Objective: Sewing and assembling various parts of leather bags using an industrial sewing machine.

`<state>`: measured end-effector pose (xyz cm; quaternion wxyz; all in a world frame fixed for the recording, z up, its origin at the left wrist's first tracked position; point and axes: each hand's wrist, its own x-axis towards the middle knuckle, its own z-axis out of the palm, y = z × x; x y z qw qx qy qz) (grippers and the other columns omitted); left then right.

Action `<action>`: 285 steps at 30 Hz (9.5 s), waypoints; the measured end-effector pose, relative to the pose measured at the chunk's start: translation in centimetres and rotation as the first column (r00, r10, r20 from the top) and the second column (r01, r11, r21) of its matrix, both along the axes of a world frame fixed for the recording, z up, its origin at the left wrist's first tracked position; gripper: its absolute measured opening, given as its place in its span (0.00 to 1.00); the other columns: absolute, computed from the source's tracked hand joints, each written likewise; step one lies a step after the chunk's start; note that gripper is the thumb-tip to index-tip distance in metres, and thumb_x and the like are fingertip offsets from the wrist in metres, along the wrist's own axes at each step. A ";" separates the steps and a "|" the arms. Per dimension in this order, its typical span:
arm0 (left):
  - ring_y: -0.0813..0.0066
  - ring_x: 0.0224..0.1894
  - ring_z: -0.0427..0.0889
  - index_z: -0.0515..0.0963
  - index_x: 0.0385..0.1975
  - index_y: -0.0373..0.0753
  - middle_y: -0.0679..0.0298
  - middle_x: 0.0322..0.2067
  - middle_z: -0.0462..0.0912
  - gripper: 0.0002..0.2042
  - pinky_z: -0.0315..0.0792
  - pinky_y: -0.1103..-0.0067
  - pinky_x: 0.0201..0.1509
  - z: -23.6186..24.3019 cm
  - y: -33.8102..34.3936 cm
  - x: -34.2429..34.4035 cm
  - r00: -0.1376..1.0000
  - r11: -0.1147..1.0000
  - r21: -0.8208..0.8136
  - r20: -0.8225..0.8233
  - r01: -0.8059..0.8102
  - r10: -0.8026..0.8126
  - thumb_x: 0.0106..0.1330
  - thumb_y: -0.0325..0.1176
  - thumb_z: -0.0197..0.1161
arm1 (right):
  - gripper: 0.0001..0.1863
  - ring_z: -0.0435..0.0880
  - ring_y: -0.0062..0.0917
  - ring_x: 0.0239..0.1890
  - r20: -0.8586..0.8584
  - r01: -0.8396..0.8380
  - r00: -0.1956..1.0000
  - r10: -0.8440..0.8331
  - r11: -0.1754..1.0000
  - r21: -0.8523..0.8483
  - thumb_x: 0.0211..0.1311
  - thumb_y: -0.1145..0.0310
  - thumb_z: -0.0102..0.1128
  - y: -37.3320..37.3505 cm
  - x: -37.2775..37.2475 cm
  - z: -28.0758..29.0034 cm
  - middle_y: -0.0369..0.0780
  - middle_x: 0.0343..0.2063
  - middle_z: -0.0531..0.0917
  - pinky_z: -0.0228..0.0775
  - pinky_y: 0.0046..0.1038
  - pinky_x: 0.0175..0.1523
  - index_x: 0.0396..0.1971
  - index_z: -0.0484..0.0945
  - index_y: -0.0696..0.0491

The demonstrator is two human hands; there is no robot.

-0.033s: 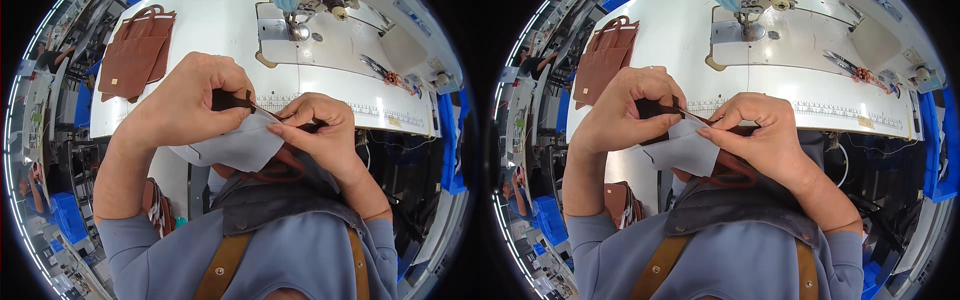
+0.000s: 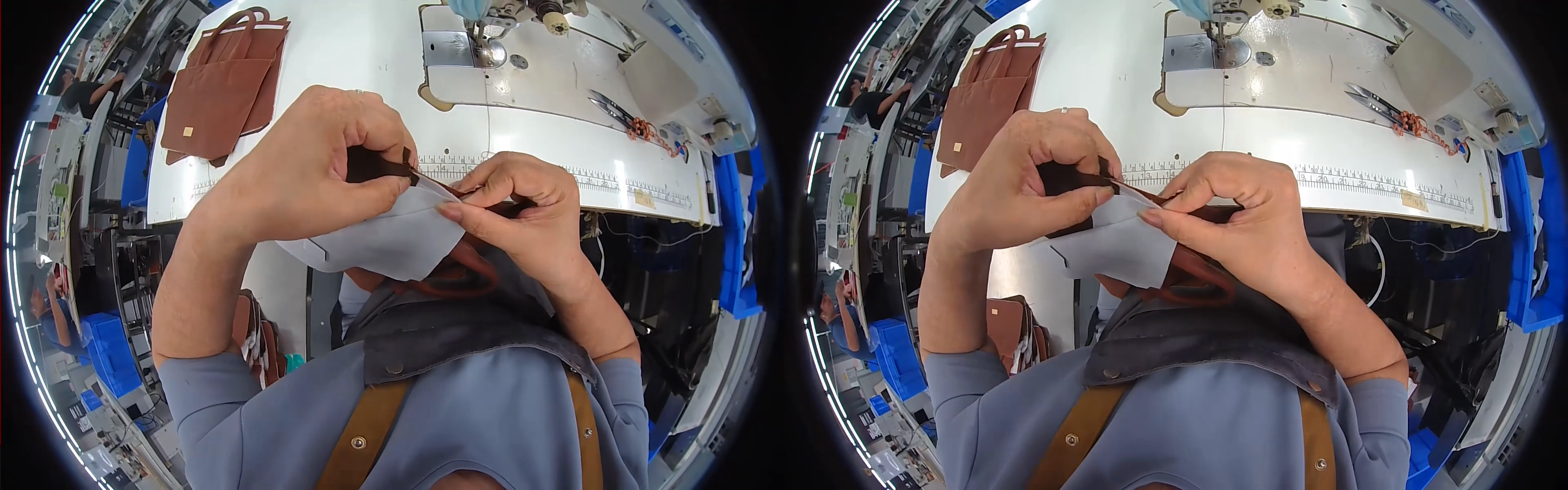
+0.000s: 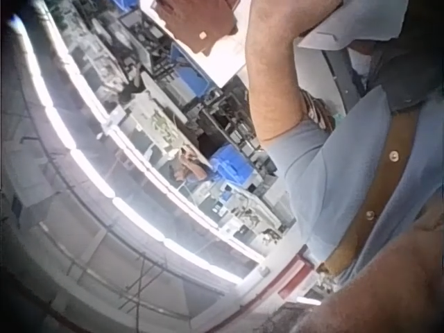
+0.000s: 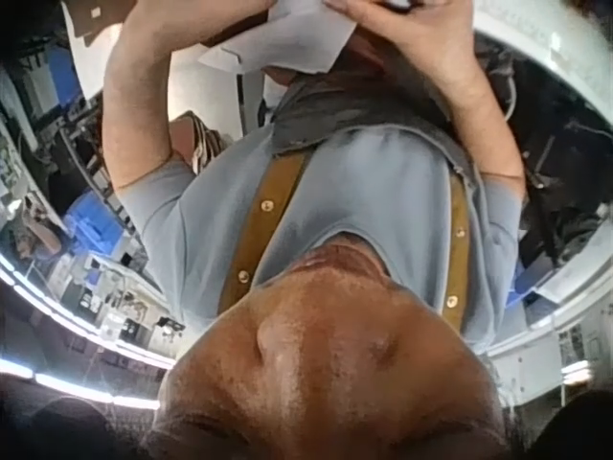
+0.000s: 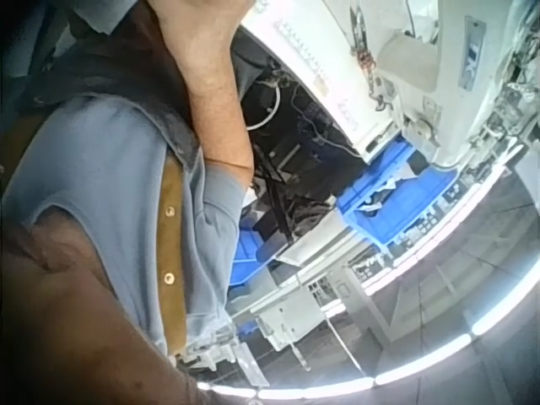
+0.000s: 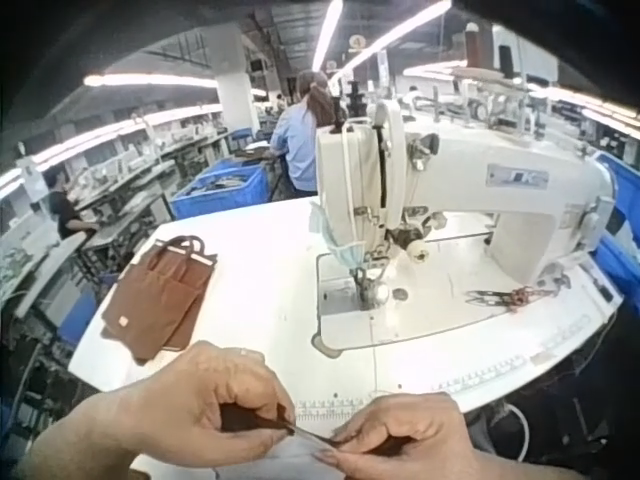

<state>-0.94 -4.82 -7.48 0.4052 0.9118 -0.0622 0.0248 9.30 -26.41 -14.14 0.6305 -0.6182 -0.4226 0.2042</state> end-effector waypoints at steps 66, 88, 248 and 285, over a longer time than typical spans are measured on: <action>0.70 0.37 0.86 0.86 0.37 0.33 0.57 0.34 0.89 0.09 0.77 0.76 0.46 -8.8 1.3 14.8 0.924 0.937 0.004 0.169 -0.348 0.343 0.60 0.28 0.69 | 0.11 0.85 0.43 0.34 0.769 0.073 0.594 0.238 0.935 -0.346 0.65 0.66 0.62 3.4 17.6 -0.4 0.47 0.28 0.85 0.77 0.42 0.43 0.40 0.88 0.54; 0.59 0.40 0.84 0.83 0.42 0.41 0.59 0.36 0.83 0.11 0.77 0.65 0.43 -6.7 9.4 12.5 0.926 0.398 0.844 0.375 -0.361 0.043 0.64 0.26 0.56 | 0.11 0.85 0.44 0.36 0.714 -0.054 0.636 0.292 0.940 -0.337 0.65 0.69 0.61 2.5 15.9 0.4 0.47 0.32 0.86 0.78 0.40 0.45 0.40 0.87 0.58; 0.65 0.38 0.86 0.88 0.30 0.40 0.66 0.34 0.88 0.04 0.76 0.68 0.52 -8.4 2.9 15.7 0.849 0.856 0.484 0.516 -0.181 -0.113 0.58 0.30 0.67 | 0.12 0.83 0.38 0.35 0.849 0.237 0.527 0.035 0.954 -0.186 0.57 0.62 0.68 3.9 17.2 -2.5 0.41 0.30 0.80 0.76 0.39 0.38 0.40 0.89 0.46; 0.62 0.38 0.87 0.88 0.33 0.37 0.61 0.34 0.89 0.06 0.80 0.72 0.46 -7.3 1.8 15.3 0.919 0.861 0.475 0.393 -0.184 -0.021 0.56 0.27 0.71 | 0.25 0.66 0.12 0.19 0.055 0.181 0.982 -0.182 0.983 0.011 0.77 0.47 0.51 3.7 18.7 -1.2 0.31 0.17 0.76 0.62 0.17 0.28 0.35 0.84 0.55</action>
